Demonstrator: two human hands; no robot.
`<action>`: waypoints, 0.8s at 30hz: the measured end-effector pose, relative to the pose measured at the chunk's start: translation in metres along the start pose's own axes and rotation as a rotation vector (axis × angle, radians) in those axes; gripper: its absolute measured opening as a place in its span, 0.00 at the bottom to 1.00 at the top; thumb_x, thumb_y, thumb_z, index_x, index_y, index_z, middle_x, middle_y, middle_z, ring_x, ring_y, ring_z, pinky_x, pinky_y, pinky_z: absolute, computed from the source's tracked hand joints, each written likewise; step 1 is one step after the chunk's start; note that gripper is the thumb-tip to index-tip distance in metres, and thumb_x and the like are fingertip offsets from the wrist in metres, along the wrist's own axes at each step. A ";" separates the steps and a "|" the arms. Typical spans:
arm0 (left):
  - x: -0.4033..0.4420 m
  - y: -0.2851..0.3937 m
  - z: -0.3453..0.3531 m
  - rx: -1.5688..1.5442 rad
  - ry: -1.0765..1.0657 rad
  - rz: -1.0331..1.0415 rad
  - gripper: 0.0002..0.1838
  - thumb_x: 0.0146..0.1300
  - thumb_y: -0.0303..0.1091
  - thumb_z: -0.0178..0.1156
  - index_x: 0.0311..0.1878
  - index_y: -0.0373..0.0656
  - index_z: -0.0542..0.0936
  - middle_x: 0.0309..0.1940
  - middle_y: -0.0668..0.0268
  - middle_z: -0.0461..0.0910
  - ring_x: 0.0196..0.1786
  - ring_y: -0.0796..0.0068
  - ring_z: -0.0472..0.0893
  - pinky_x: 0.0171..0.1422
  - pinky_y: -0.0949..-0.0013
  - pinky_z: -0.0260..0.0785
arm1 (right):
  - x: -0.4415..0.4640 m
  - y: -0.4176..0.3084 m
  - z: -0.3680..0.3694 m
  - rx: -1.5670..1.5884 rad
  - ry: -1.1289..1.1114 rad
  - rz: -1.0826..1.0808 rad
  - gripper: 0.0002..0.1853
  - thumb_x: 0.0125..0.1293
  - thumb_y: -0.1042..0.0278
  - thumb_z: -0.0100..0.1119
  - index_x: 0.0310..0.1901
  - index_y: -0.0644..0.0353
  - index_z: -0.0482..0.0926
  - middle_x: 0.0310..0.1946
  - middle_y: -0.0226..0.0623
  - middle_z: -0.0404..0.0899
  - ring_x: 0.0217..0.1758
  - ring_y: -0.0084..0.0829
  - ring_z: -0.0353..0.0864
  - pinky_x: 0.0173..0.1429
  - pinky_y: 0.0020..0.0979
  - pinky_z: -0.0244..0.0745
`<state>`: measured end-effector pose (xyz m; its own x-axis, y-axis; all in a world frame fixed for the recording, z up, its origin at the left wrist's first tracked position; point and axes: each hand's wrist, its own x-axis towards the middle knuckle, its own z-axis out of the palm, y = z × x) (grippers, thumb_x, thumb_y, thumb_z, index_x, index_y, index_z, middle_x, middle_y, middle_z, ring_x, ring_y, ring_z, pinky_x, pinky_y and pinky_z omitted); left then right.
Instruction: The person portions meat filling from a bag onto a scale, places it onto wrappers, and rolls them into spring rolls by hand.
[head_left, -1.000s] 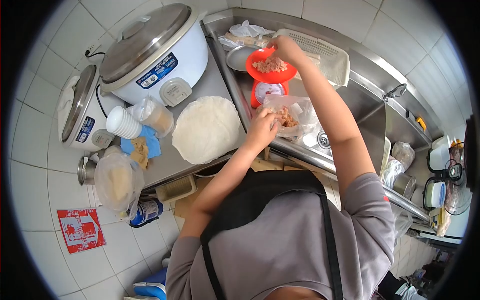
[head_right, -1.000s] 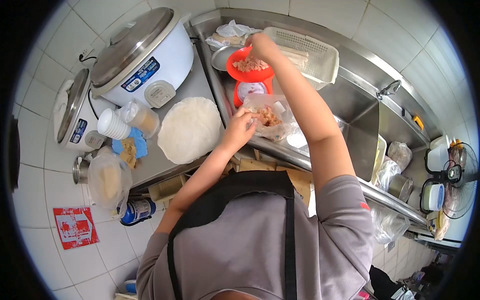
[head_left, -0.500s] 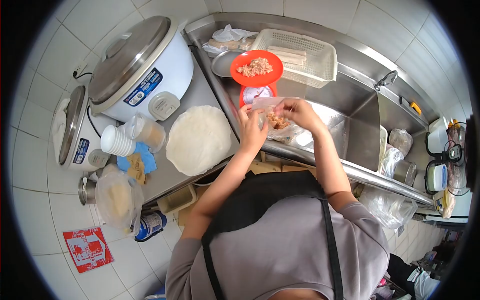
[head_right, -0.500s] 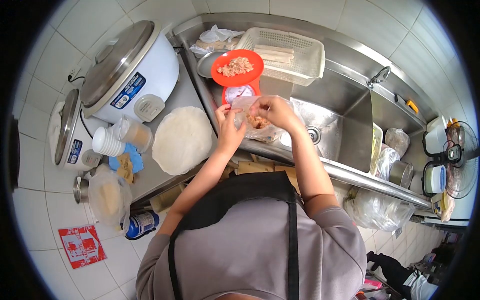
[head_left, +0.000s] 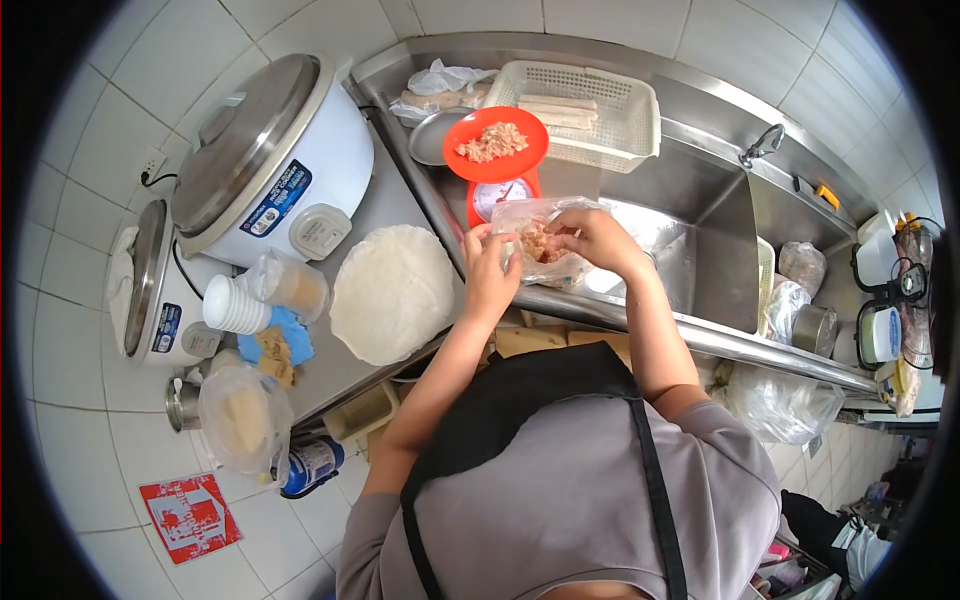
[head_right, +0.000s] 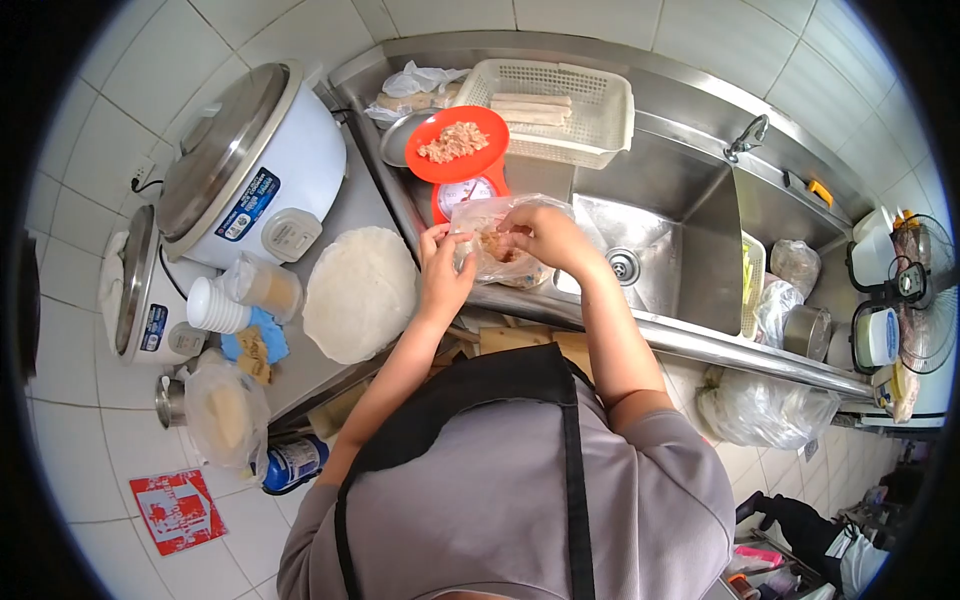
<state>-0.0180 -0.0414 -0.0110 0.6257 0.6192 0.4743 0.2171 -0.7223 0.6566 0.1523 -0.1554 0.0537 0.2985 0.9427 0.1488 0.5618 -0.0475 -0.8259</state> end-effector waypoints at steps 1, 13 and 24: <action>-0.001 -0.001 -0.001 0.021 -0.010 0.000 0.16 0.51 0.26 0.63 0.45 0.42 0.78 0.53 0.55 0.66 0.56 0.55 0.67 0.62 0.58 0.61 | 0.001 -0.005 -0.005 0.012 0.016 -0.025 0.08 0.58 0.71 0.62 0.38 0.62 0.83 0.31 0.41 0.84 0.34 0.34 0.82 0.42 0.32 0.75; -0.008 0.011 -0.017 0.002 -0.029 -0.005 0.14 0.52 0.26 0.62 0.44 0.41 0.78 0.53 0.55 0.66 0.56 0.55 0.67 0.62 0.59 0.60 | 0.141 0.008 -0.002 -0.366 0.392 -0.271 0.09 0.53 0.69 0.63 0.37 0.59 0.83 0.36 0.44 0.82 0.40 0.44 0.79 0.47 0.39 0.75; -0.013 0.005 -0.029 0.021 0.072 0.006 0.15 0.52 0.24 0.62 0.45 0.41 0.77 0.53 0.53 0.66 0.56 0.52 0.66 0.61 0.55 0.61 | 0.191 0.010 0.027 -0.810 0.234 -0.232 0.09 0.52 0.71 0.60 0.36 0.58 0.80 0.36 0.42 0.81 0.41 0.46 0.80 0.47 0.42 0.75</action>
<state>-0.0465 -0.0441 0.0032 0.5720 0.6347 0.5196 0.2299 -0.7321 0.6412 0.1944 0.0331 0.0593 0.2093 0.8700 0.4463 0.9769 -0.1663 -0.1340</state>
